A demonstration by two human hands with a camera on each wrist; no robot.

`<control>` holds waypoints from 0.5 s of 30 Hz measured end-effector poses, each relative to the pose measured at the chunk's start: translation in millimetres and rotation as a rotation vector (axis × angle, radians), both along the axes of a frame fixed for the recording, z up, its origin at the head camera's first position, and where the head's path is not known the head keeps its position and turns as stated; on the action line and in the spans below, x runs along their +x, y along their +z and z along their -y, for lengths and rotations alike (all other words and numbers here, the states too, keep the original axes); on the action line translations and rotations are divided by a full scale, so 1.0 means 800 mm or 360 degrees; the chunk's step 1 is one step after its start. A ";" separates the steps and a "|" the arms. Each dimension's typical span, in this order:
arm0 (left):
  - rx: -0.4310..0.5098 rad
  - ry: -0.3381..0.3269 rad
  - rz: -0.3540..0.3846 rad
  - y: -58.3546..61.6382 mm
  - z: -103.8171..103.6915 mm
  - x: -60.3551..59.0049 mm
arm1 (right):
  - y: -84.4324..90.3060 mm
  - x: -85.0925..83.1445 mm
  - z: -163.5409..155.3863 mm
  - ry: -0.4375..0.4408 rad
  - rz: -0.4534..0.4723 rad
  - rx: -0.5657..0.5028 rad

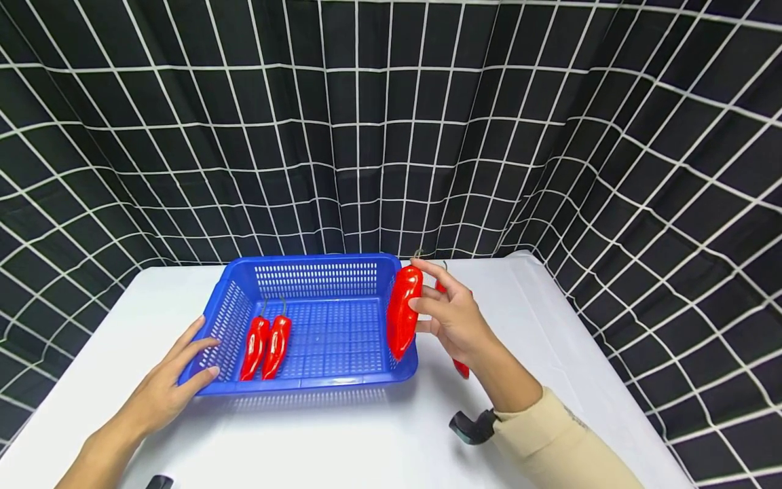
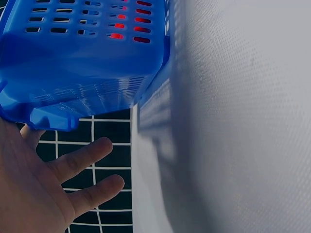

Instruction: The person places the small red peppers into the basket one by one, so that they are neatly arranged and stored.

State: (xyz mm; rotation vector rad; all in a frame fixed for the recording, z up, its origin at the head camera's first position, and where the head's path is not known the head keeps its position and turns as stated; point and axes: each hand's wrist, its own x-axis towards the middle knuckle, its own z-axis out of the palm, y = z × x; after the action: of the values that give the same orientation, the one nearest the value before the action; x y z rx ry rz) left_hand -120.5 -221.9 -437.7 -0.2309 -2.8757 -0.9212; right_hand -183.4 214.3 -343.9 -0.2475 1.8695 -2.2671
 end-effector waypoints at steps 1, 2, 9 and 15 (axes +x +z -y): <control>-0.0002 0.0000 0.0000 0.000 0.000 0.000 | 0.000 -0.001 0.004 0.0009 0.0001 0.0005; -0.0005 0.0000 0.0000 0.000 0.000 0.000 | 0.000 -0.002 0.008 0.0018 0.0005 0.0010; 0.0014 -0.0012 -0.0034 0.000 0.001 -0.001 | -0.003 -0.011 0.037 0.0106 0.0077 -0.0008; 0.0025 -0.0019 -0.0029 -0.001 0.001 0.000 | -0.010 -0.016 0.057 0.0159 0.0128 0.0000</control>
State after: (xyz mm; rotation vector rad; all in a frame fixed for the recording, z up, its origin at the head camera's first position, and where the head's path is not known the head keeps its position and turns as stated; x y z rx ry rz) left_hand -120.7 -222.7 -438.5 -0.2544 -2.8523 -0.9386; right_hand -196.1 168.8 -352.3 -0.2405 1.7767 -2.1777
